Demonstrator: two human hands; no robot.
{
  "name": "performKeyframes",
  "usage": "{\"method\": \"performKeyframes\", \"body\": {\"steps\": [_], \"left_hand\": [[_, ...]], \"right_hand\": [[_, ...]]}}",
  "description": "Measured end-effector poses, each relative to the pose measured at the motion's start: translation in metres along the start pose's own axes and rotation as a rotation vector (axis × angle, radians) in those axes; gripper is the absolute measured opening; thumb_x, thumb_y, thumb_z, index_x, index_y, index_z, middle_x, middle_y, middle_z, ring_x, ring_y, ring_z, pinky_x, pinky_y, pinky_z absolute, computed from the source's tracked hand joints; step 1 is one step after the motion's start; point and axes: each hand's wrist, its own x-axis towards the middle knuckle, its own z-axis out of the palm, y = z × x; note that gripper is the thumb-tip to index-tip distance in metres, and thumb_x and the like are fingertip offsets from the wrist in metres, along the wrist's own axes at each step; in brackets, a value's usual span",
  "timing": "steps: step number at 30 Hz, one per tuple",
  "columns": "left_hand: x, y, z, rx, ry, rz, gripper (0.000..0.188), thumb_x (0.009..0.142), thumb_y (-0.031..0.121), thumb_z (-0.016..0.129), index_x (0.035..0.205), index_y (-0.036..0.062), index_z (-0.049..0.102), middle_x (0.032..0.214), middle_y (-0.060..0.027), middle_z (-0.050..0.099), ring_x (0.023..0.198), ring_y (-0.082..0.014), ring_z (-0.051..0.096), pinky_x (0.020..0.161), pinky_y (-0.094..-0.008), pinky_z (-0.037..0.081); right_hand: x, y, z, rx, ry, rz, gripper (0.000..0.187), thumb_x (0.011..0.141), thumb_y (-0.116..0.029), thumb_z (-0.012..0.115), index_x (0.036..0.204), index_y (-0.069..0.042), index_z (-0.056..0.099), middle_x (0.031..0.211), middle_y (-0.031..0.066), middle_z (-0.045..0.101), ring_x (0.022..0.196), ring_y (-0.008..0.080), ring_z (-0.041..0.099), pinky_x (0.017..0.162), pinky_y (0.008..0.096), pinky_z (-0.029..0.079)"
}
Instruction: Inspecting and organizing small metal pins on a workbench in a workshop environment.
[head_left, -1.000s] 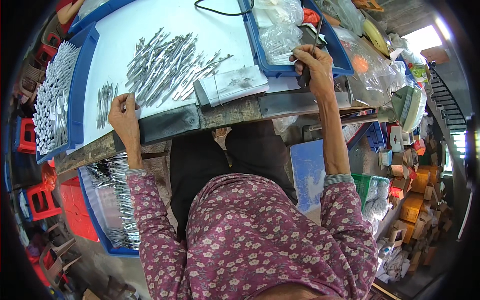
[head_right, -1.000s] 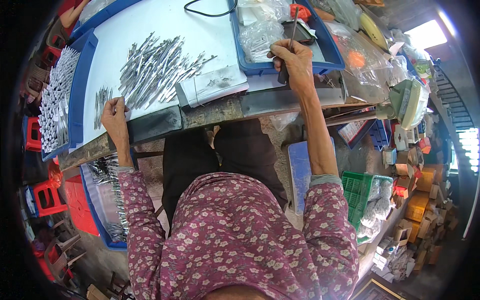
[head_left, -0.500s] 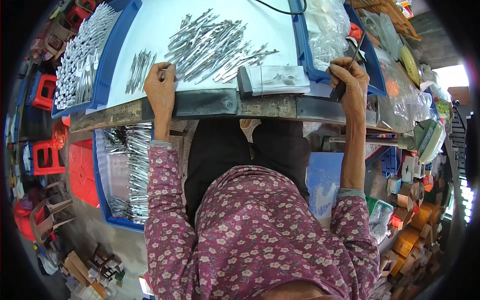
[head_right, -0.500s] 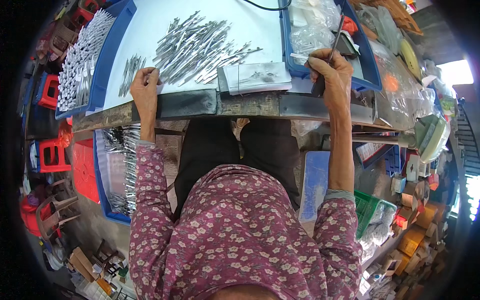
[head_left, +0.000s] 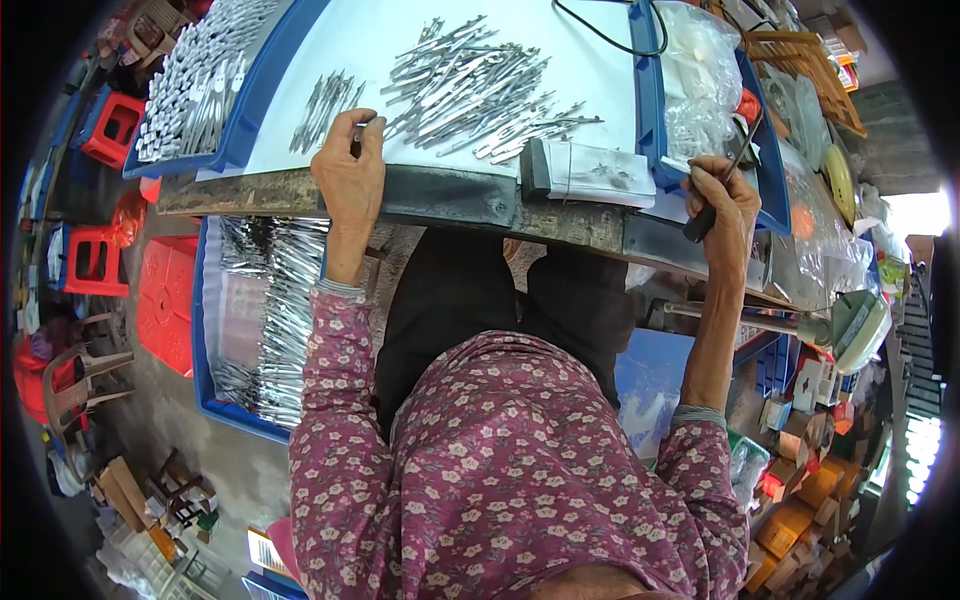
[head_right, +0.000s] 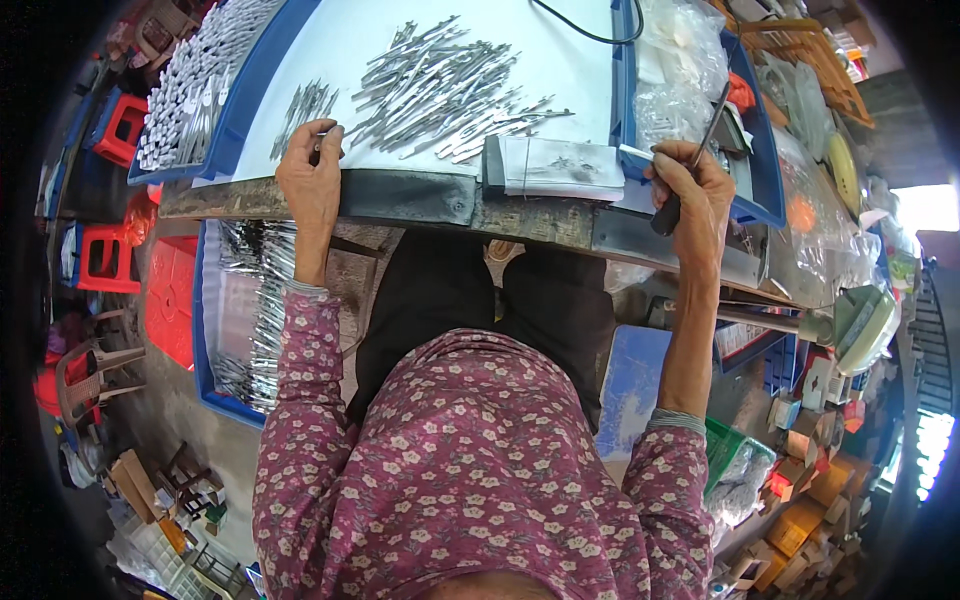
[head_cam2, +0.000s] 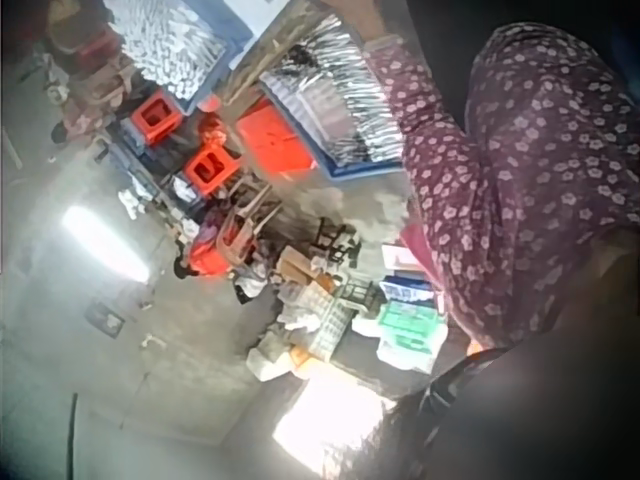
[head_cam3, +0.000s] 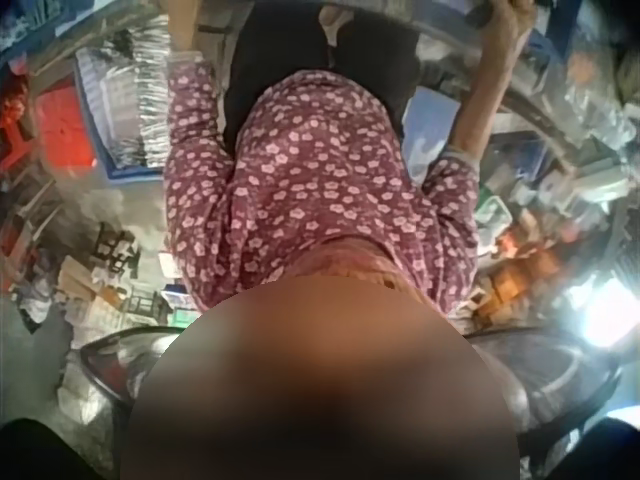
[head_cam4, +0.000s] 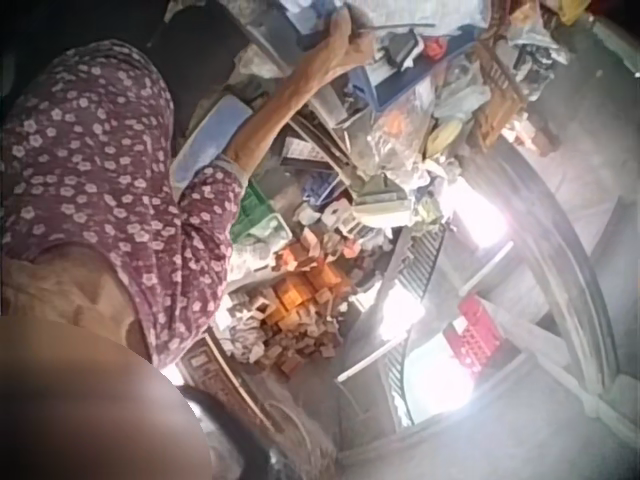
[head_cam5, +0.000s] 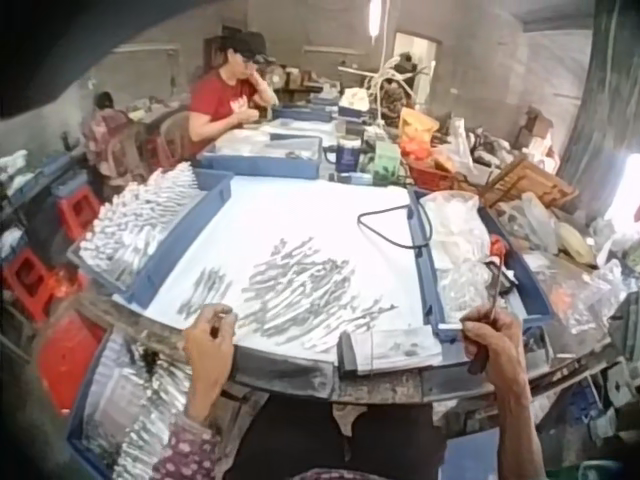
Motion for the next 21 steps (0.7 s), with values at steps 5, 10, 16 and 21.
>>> {"method": "performKeyframes", "body": {"steps": [5, 10, 16, 21], "left_hand": [[-0.002, 0.017, -0.005, -0.285, -0.018, -0.068, 0.012, 0.083, 0.009, 0.060, 0.087, -0.0015, 0.061, 0.067, -0.0030, 0.060, 0.061, -0.0079, 0.054, 0.055, -0.0204, 0.042], [-0.008, 0.036, 0.005, -0.532, -0.239, -0.192, 0.010, 0.082, 0.007, 0.059, 0.087, -0.0021, 0.059, 0.070, -0.0039, 0.062, 0.063, -0.0067, 0.055, 0.056, -0.0181, 0.042], [-0.022, 0.056, 0.027, -0.583, -0.566, -0.168, 0.011, 0.082, 0.005, 0.057, 0.092, -0.0006, 0.059, 0.075, -0.0038, 0.063, 0.066, -0.0059, 0.055, 0.059, -0.0183, 0.043], [-0.036, 0.066, 0.040, -0.655, -0.733, -0.154, 0.013, 0.083, 0.002, 0.057, 0.095, 0.0000, 0.058, 0.075, -0.0013, 0.062, 0.069, -0.0053, 0.055, 0.061, -0.0175, 0.043]], "right_hand": [[-0.003, -0.001, 0.011, 0.047, -0.055, 0.047, 0.015, 0.080, -0.007, 0.060, 0.091, 0.005, 0.059, 0.070, 0.0085, 0.058, 0.054, 0.0076, 0.048, 0.048, 0.0193, 0.037], [-0.006, -0.002, 0.033, 0.143, -0.121, 0.074, 0.016, 0.079, -0.004, 0.061, 0.092, 0.006, 0.059, 0.073, 0.0109, 0.060, 0.055, 0.0077, 0.049, 0.049, 0.0194, 0.040], [-0.018, -0.025, 0.063, 0.058, -0.162, 0.024, 0.013, 0.079, -0.003, 0.062, 0.089, 0.004, 0.062, 0.070, 0.0087, 0.062, 0.052, 0.0055, 0.048, 0.047, 0.0172, 0.038], [-0.036, -0.029, 0.089, -0.205, -0.214, -0.087, 0.009, 0.080, -0.004, 0.062, 0.088, -0.001, 0.062, 0.065, -0.0020, 0.058, 0.054, 0.0014, 0.045, 0.046, 0.0167, 0.034]]}}
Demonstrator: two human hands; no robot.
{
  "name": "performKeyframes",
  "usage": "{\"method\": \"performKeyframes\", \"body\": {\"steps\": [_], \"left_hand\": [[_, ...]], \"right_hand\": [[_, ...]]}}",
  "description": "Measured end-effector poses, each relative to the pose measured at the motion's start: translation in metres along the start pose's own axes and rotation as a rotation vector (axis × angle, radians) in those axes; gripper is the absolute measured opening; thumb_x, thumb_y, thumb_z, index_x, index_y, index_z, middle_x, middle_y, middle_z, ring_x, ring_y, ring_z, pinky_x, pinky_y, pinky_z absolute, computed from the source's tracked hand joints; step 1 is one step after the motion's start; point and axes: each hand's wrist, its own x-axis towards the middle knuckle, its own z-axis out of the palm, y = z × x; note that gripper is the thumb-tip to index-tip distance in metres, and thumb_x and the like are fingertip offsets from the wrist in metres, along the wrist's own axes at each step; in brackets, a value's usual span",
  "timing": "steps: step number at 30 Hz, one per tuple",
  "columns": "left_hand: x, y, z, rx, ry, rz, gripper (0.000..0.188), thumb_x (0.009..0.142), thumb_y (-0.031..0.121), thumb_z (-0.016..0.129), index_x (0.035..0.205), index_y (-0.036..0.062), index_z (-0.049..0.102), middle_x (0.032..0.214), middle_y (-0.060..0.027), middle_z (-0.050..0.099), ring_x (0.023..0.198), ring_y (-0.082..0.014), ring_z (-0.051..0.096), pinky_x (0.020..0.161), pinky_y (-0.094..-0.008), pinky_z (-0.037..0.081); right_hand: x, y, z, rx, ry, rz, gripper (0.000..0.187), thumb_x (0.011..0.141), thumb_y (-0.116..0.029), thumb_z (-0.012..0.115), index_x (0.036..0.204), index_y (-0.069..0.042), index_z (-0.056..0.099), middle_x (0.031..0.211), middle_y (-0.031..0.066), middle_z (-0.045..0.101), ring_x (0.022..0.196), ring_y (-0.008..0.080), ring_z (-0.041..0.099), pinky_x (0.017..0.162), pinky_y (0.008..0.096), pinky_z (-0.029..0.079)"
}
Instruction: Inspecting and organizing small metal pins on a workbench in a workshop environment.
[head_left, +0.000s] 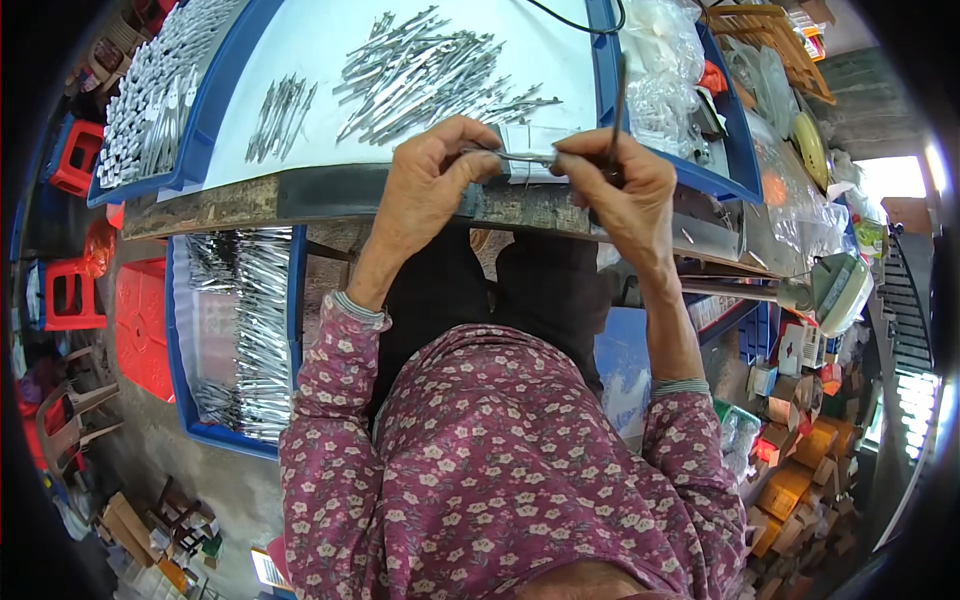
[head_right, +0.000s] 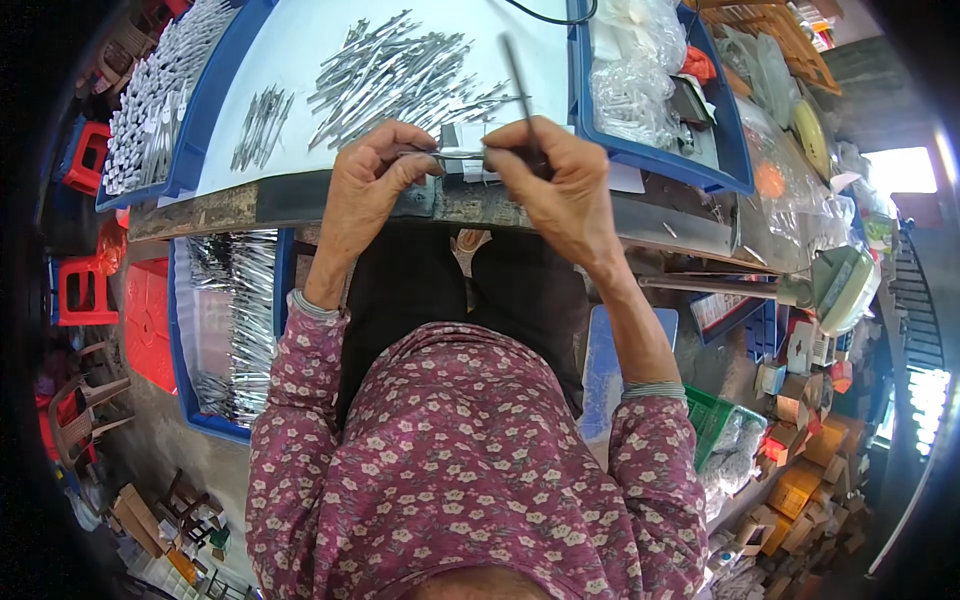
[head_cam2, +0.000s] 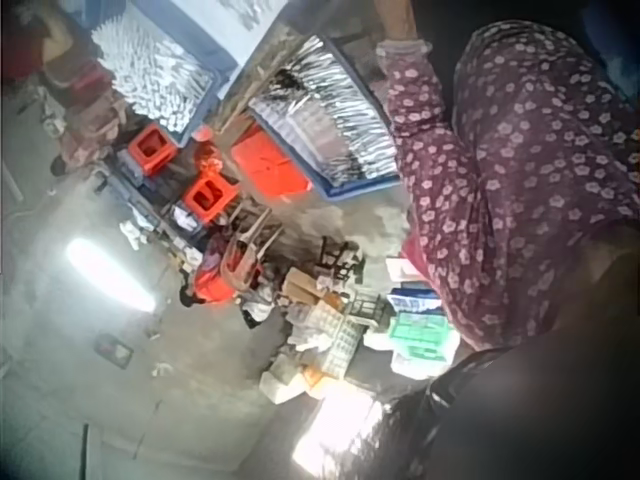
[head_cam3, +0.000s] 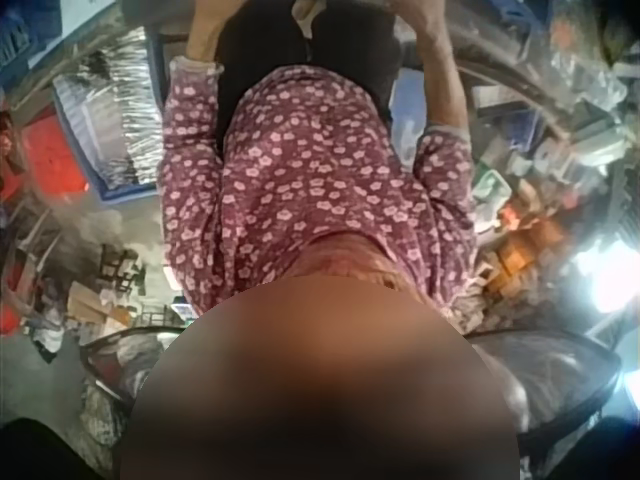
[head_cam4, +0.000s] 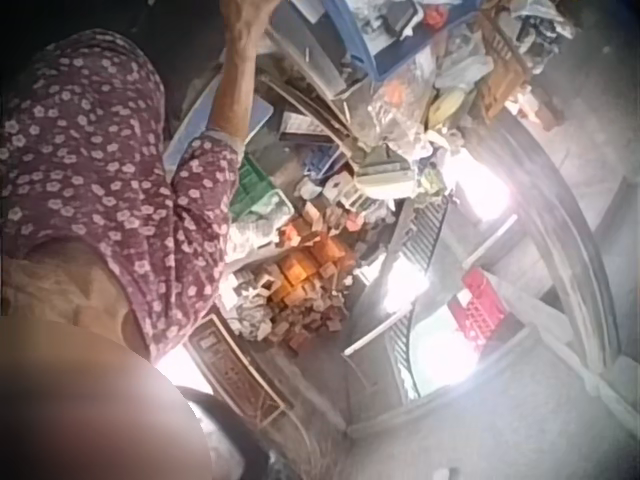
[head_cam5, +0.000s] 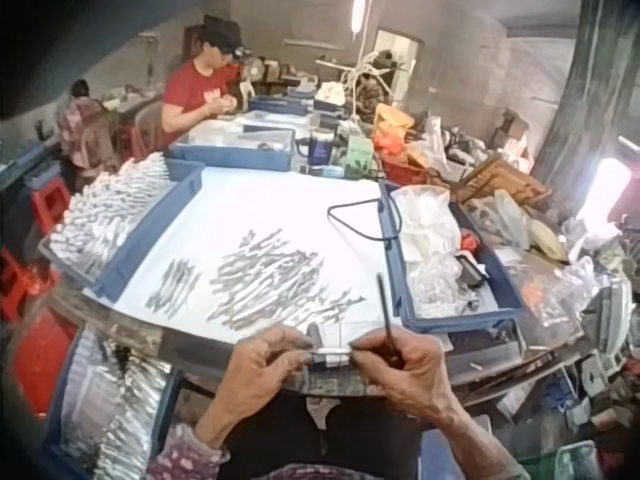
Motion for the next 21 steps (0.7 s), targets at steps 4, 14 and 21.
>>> {"method": "performKeyframes", "body": {"steps": [4, 14, 21], "left_hand": [[0.002, -0.001, 0.010, 0.022, -0.031, 0.004, 0.012, 0.083, 0.002, 0.057, 0.094, 0.0006, 0.058, 0.075, -0.0010, 0.061, 0.070, -0.0054, 0.056, 0.062, -0.0178, 0.043], [0.000, 0.001, 0.012, 0.079, -0.122, 0.024, 0.010, 0.083, 0.005, 0.058, 0.092, 0.0008, 0.058, 0.077, -0.0005, 0.061, 0.072, -0.0054, 0.056, 0.066, -0.0189, 0.046], [0.001, -0.001, 0.013, 0.007, -0.173, 0.010, 0.012, 0.084, 0.005, 0.058, 0.095, 0.0010, 0.059, 0.080, -0.0008, 0.060, 0.074, -0.0062, 0.056, 0.068, -0.0196, 0.048]], "right_hand": [[-0.003, 0.004, 0.002, -0.293, -0.062, -0.229, 0.009, 0.078, -0.001, 0.061, 0.088, -0.002, 0.060, 0.058, 0.0032, 0.052, 0.051, 0.0059, 0.045, 0.046, 0.0218, 0.036], [0.000, 0.013, -0.010, -0.481, -0.207, -0.556, 0.022, 0.072, 0.002, 0.061, 0.092, -0.004, 0.057, 0.071, 0.0107, 0.059, 0.061, 0.0265, 0.058, 0.055, 0.0333, 0.045], [-0.003, 0.005, -0.021, -0.621, -0.239, -0.624, 0.032, 0.064, 0.003, 0.065, 0.094, -0.007, 0.058, 0.071, 0.0061, 0.058, 0.065, 0.0230, 0.058, 0.054, 0.0317, 0.045]]}}
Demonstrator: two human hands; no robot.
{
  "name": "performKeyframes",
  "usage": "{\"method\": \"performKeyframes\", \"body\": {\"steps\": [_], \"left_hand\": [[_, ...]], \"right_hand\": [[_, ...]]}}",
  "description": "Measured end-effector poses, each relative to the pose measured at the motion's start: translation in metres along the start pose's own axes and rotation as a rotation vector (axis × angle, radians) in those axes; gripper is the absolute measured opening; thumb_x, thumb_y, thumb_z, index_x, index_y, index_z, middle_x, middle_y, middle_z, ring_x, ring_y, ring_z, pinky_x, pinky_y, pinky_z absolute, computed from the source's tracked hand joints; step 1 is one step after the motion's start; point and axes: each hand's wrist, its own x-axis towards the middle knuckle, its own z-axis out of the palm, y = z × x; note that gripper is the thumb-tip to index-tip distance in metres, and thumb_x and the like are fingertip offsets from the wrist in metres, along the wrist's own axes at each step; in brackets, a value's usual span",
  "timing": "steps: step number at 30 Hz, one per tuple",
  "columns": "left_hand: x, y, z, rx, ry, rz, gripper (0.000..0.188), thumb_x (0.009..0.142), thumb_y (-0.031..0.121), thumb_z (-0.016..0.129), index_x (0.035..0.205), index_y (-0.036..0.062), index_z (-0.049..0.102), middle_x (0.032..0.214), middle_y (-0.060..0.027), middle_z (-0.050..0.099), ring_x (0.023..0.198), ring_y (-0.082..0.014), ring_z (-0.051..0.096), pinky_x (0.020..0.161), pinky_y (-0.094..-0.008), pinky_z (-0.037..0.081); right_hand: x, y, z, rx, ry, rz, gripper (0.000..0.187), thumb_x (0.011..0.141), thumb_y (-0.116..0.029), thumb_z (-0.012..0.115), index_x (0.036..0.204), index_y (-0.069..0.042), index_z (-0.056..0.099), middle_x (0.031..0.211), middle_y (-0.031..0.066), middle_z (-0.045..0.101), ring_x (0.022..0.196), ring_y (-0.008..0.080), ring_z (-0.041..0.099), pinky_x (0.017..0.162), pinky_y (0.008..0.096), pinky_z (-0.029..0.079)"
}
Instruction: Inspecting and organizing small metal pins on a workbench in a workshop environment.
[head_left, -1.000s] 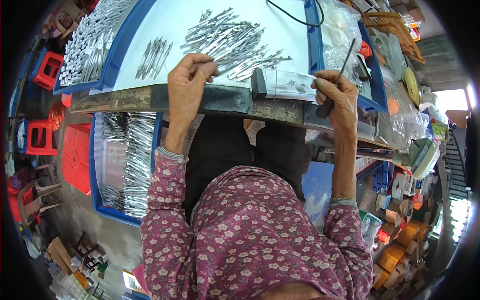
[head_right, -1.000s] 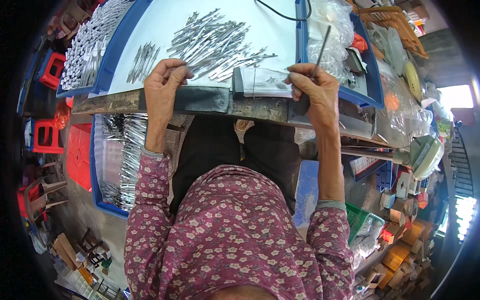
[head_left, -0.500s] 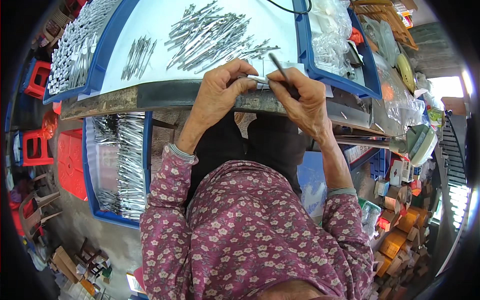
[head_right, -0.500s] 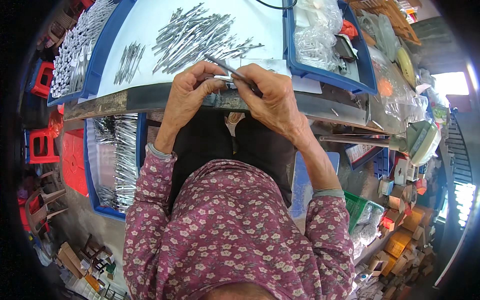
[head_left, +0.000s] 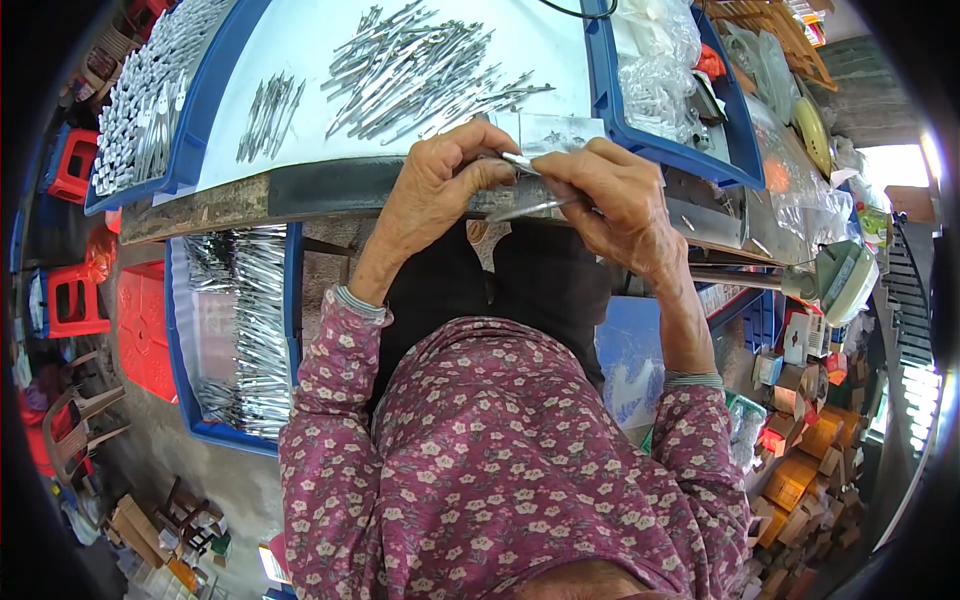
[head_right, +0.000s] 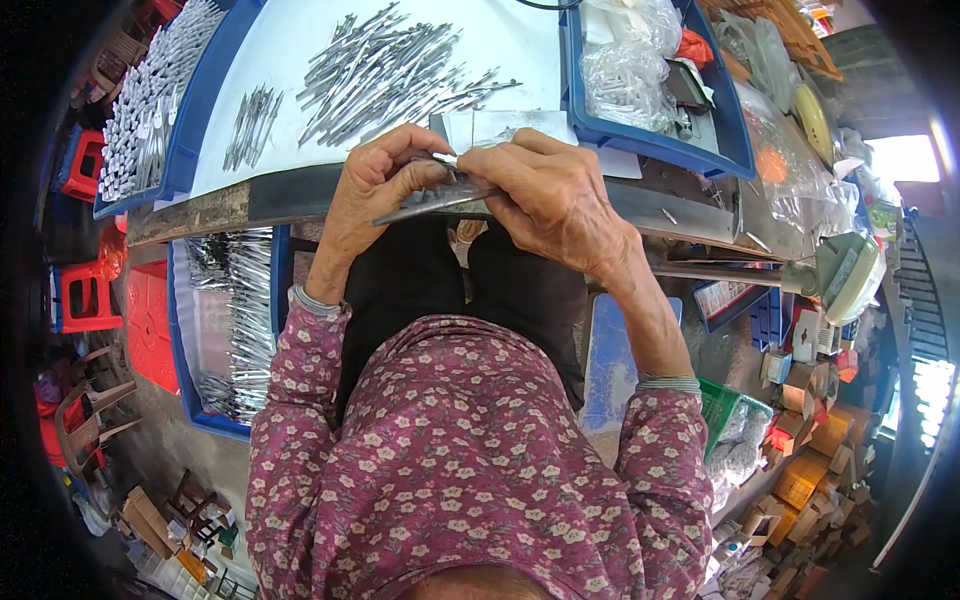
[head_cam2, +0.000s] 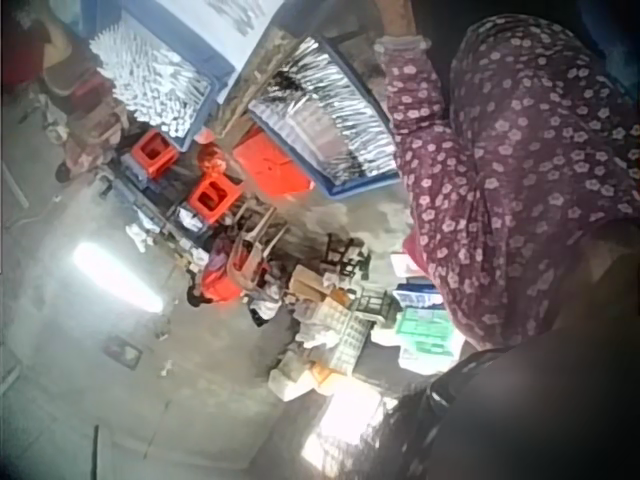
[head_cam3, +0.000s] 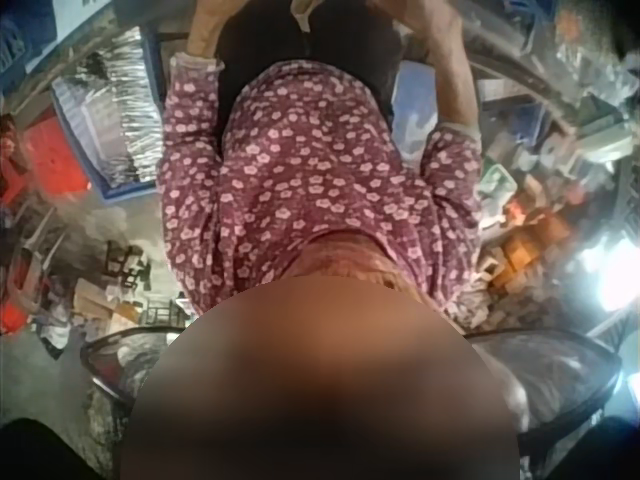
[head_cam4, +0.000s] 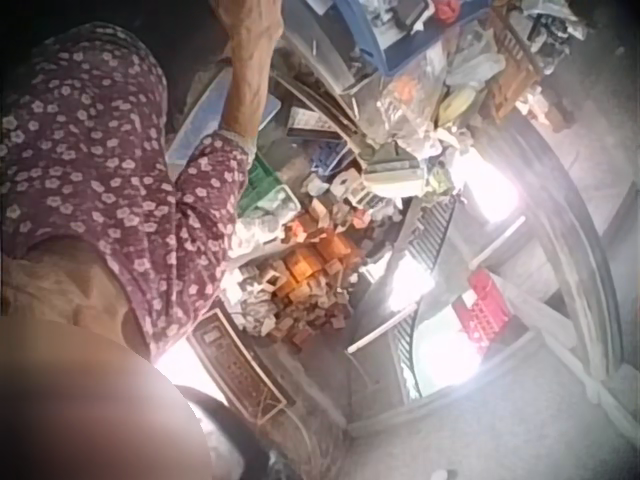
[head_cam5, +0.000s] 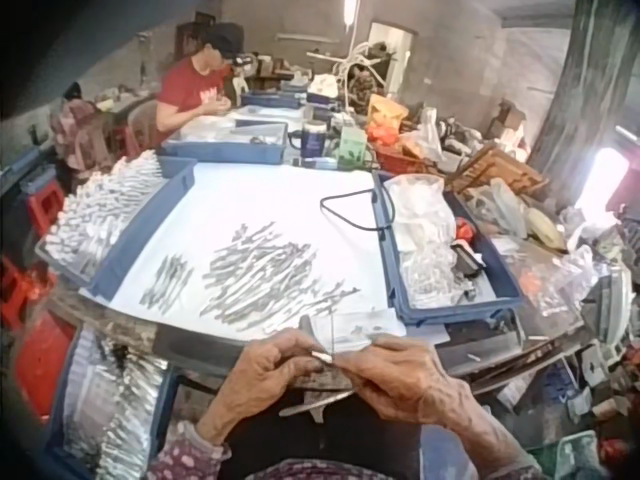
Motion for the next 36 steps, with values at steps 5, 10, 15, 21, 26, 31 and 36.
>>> {"method": "performKeyframes", "body": {"steps": [5, 10, 15, 21, 26, 31, 36], "left_hand": [[-0.002, -0.001, 0.000, -0.032, -0.016, 0.014, 0.015, 0.084, 0.005, 0.057, 0.098, 0.0010, 0.058, 0.083, -0.0031, 0.062, 0.077, -0.0082, 0.059, 0.070, -0.0208, 0.049], [-0.001, 0.000, -0.001, -0.001, -0.042, 0.029, 0.018, 0.084, 0.004, 0.056, 0.102, 0.0016, 0.056, 0.085, -0.0049, 0.063, 0.080, -0.0090, 0.060, 0.071, -0.0207, 0.049], [-0.004, -0.001, -0.005, -0.031, -0.063, 0.010, 0.021, 0.084, 0.005, 0.056, 0.105, 0.0022, 0.055, 0.086, -0.0037, 0.063, 0.080, -0.0079, 0.060, 0.072, -0.0192, 0.047], [-0.004, -0.002, -0.004, -0.058, -0.069, 0.008, 0.021, 0.085, 0.007, 0.056, 0.105, 0.0019, 0.054, 0.087, -0.0035, 0.063, 0.080, -0.0076, 0.060, 0.071, -0.0190, 0.047], [-0.005, -0.004, -0.004, -0.054, -0.068, -0.005, 0.021, 0.085, 0.007, 0.057, 0.105, 0.0019, 0.055, 0.087, -0.0036, 0.062, 0.080, -0.0078, 0.060, 0.071, -0.0192, 0.047], [-0.005, -0.006, -0.004, -0.070, -0.078, -0.015, 0.021, 0.084, 0.007, 0.058, 0.104, 0.0018, 0.055, 0.087, -0.0037, 0.062, 0.080, -0.0080, 0.060, 0.071, -0.0194, 0.047], [-0.006, -0.007, -0.002, -0.073, -0.062, -0.030, 0.019, 0.084, 0.007, 0.058, 0.102, 0.0013, 0.056, 0.087, -0.0032, 0.062, 0.081, -0.0082, 0.059, 0.071, -0.0193, 0.047]], "right_hand": [[-0.003, 0.002, -0.003, -0.078, 0.011, -0.057, 0.039, 0.059, 0.003, 0.067, 0.095, -0.010, 0.058, 0.072, 0.0031, 0.059, 0.070, 0.0209, 0.058, 0.055, 0.0313, 0.046], [-0.004, 0.002, -0.004, -0.137, 0.006, -0.115, 0.043, 0.058, 0.001, 0.068, 0.097, -0.011, 0.058, 0.076, 0.0023, 0.061, 0.078, 0.0222, 0.058, 0.059, 0.0313, 0.048], [-0.007, 0.008, -0.002, -0.148, -0.009, -0.135, 0.044, 0.057, 0.000, 0.068, 0.098, -0.011, 0.058, 0.078, 0.0031, 0.062, 0.081, 0.0240, 0.059, 0.061, 0.0328, 0.049], [-0.011, 0.009, 0.002, -0.104, 0.011, -0.117, 0.043, 0.057, 0.000, 0.069, 0.097, -0.011, 0.058, 0.078, 0.0052, 0.062, 0.080, 0.0255, 0.060, 0.061, 0.0334, 0.048], [-0.012, 0.008, 0.003, -0.080, 0.027, -0.106, 0.041, 0.057, 0.001, 0.069, 0.095, -0.010, 0.059, 0.077, 0.0062, 0.062, 0.079, 0.0256, 0.060, 0.061, 0.0335, 0.049], [-0.013, 0.008, 0.006, -0.062, 0.039, -0.141, 0.040, 0.058, 0.001, 0.068, 0.096, -0.010, 0.059, 0.076, 0.0055, 0.061, 0.076, 0.0240, 0.059, 0.061, 0.0327, 0.048], [-0.015, 0.010, 0.007, -0.060, 0.005, -0.132, 0.039, 0.059, 0.001, 0.068, 0.095, -0.010, 0.058, 0.074, 0.0044, 0.060, 0.075, 0.0229, 0.058, 0.060, 0.0326, 0.048]]}}
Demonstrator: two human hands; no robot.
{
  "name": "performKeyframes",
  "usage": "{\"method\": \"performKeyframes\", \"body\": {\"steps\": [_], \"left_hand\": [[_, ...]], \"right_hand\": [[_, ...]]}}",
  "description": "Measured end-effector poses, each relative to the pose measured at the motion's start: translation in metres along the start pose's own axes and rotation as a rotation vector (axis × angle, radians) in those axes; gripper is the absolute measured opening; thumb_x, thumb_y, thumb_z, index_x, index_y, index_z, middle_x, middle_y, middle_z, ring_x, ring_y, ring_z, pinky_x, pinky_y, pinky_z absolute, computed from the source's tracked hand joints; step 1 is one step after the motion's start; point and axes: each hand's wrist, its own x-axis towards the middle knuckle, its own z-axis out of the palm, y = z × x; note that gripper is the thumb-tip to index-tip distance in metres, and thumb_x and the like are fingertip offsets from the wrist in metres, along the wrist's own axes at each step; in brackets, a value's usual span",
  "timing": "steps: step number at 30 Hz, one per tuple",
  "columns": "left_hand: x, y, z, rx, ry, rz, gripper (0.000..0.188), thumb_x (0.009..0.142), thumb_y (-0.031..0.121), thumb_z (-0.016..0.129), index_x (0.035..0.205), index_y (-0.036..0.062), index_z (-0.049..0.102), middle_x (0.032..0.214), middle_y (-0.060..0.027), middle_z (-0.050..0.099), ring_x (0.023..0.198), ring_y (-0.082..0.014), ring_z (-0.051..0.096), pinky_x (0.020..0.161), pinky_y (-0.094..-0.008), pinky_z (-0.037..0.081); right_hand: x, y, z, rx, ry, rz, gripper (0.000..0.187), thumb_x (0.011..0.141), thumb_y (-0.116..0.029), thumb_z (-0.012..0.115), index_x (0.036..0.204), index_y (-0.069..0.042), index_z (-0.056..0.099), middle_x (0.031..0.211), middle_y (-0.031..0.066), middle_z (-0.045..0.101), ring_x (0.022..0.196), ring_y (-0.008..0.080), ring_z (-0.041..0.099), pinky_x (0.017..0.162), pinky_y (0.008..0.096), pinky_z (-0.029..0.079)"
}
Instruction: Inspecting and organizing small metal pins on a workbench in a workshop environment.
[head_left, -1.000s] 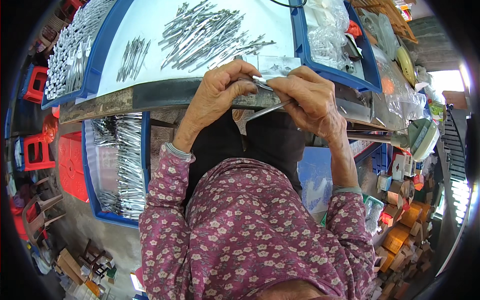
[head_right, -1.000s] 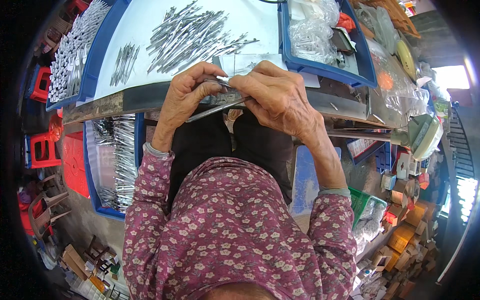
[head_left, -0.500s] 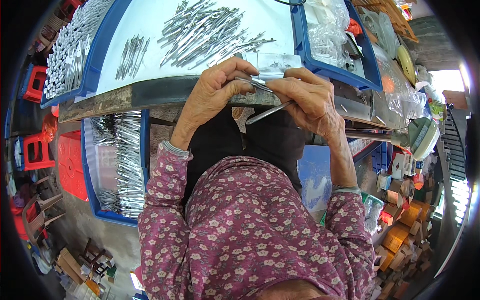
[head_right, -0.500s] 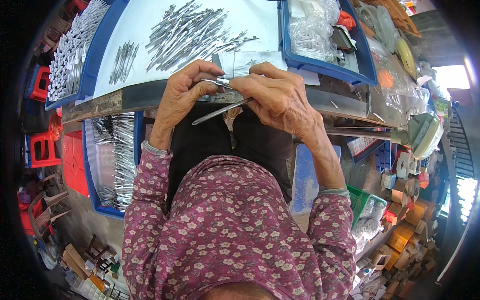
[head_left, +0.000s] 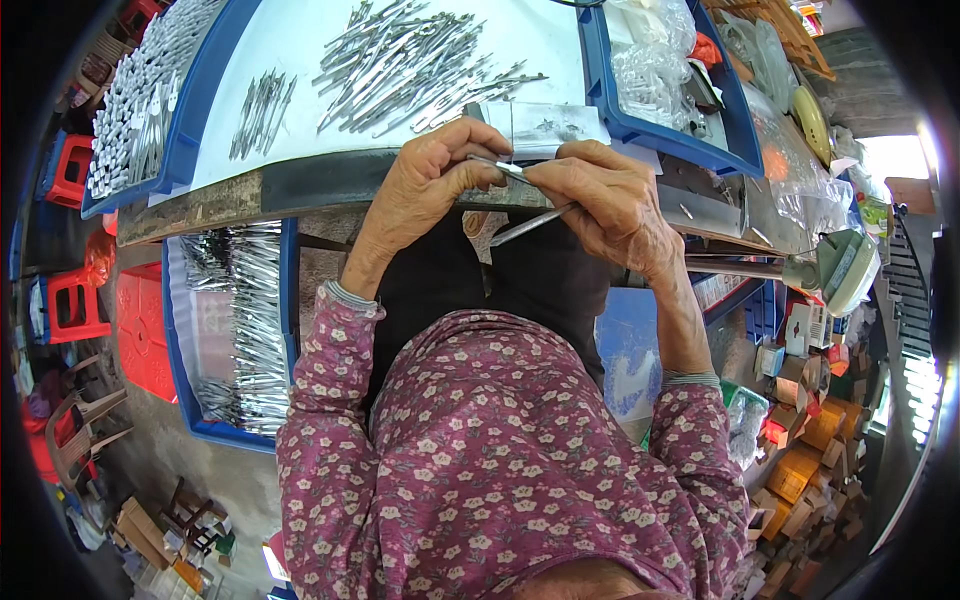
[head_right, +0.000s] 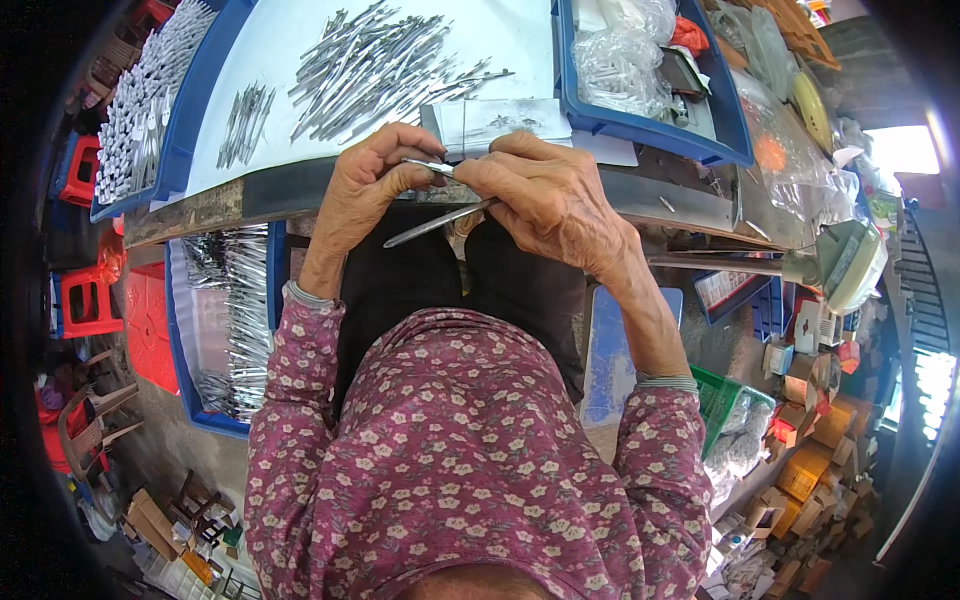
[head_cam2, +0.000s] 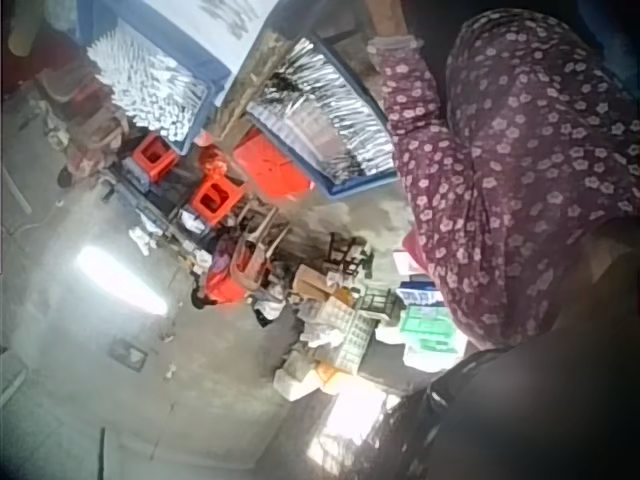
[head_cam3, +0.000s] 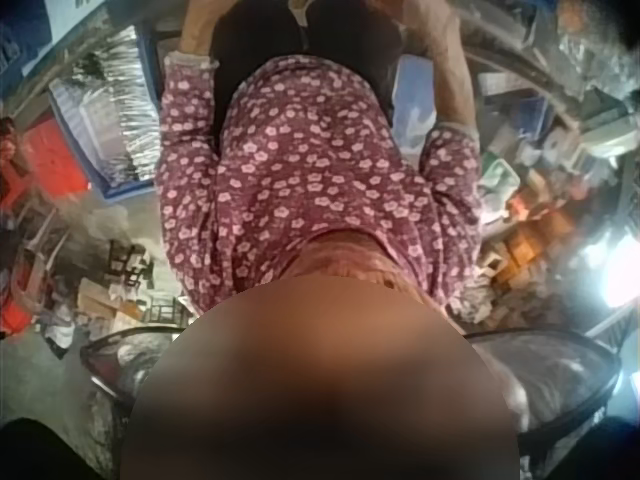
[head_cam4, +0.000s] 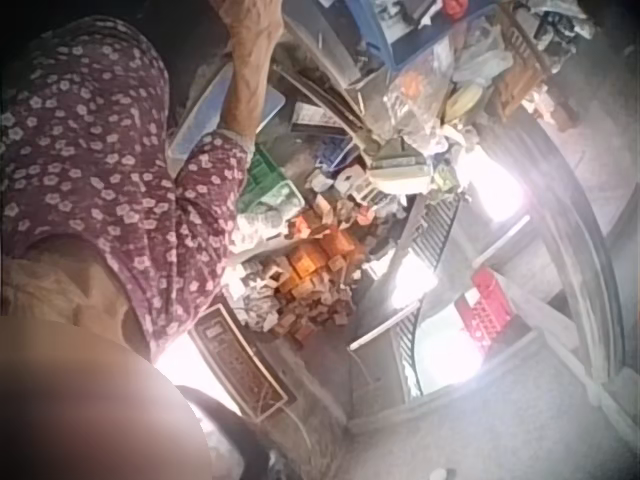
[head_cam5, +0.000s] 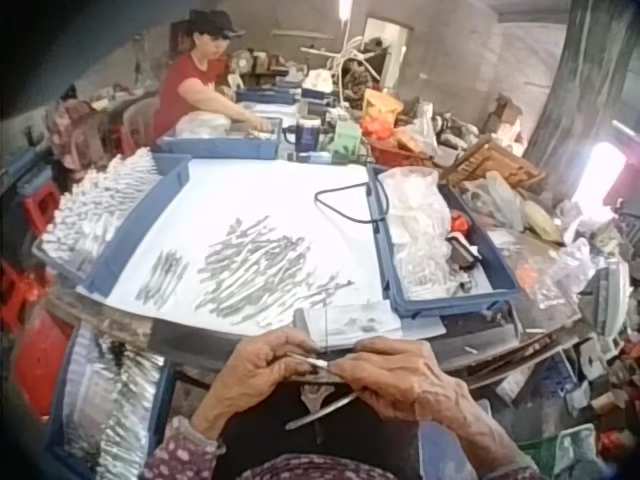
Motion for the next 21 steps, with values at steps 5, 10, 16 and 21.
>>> {"method": "performKeyframes", "body": {"steps": [5, 10, 16, 21], "left_hand": [[-0.001, 0.000, 0.001, -0.039, 0.026, 0.019, 0.019, 0.083, 0.007, 0.059, 0.101, 0.0016, 0.060, 0.087, -0.0026, 0.062, 0.078, -0.0075, 0.058, 0.070, -0.0188, 0.048], [0.000, -0.005, 0.003, -0.078, 0.067, 0.029, 0.020, 0.084, 0.008, 0.058, 0.103, 0.0025, 0.062, 0.086, -0.0025, 0.063, 0.075, -0.0065, 0.058, 0.068, -0.0186, 0.048], [0.003, -0.007, 0.005, -0.014, 0.081, 0.054, 0.020, 0.085, 0.007, 0.056, 0.103, 0.0032, 0.062, 0.084, -0.0022, 0.063, 0.075, -0.0064, 0.059, 0.068, -0.0190, 0.049], [0.008, -0.009, 0.009, 0.040, 0.145, 0.083, 0.018, 0.087, 0.006, 0.053, 0.102, 0.0030, 0.062, 0.079, -0.0022, 0.063, 0.073, -0.0073, 0.059, 0.068, -0.0195, 0.048]], "right_hand": [[0.000, -0.002, -0.002, 0.019, -0.022, 0.019, 0.037, 0.061, 0.001, 0.067, 0.096, -0.009, 0.059, 0.077, 0.0035, 0.060, 0.076, 0.0223, 0.058, 0.060, 0.0329, 0.047], [-0.002, -0.001, -0.002, 0.056, -0.094, 0.086, 0.033, 0.067, 0.001, 0.062, 0.099, -0.008, 0.059, 0.083, 0.0043, 0.059, 0.076, 0.0233, 0.057, 0.062, 0.0328, 0.047], [0.002, 0.003, -0.006, 0.165, -0.107, 0.178, 0.027, 0.070, 0.003, 0.061, 0.095, -0.008, 0.061, 0.080, 0.0057, 0.060, 0.075, 0.0237, 0.057, 0.063, 0.0332, 0.046], [0.000, 0.017, 0.002, 0.165, -0.061, 0.190, 0.028, 0.070, 0.004, 0.059, 0.096, -0.009, 0.061, 0.080, 0.0061, 0.060, 0.075, 0.0240, 0.058, 0.064, 0.0335, 0.046]]}}
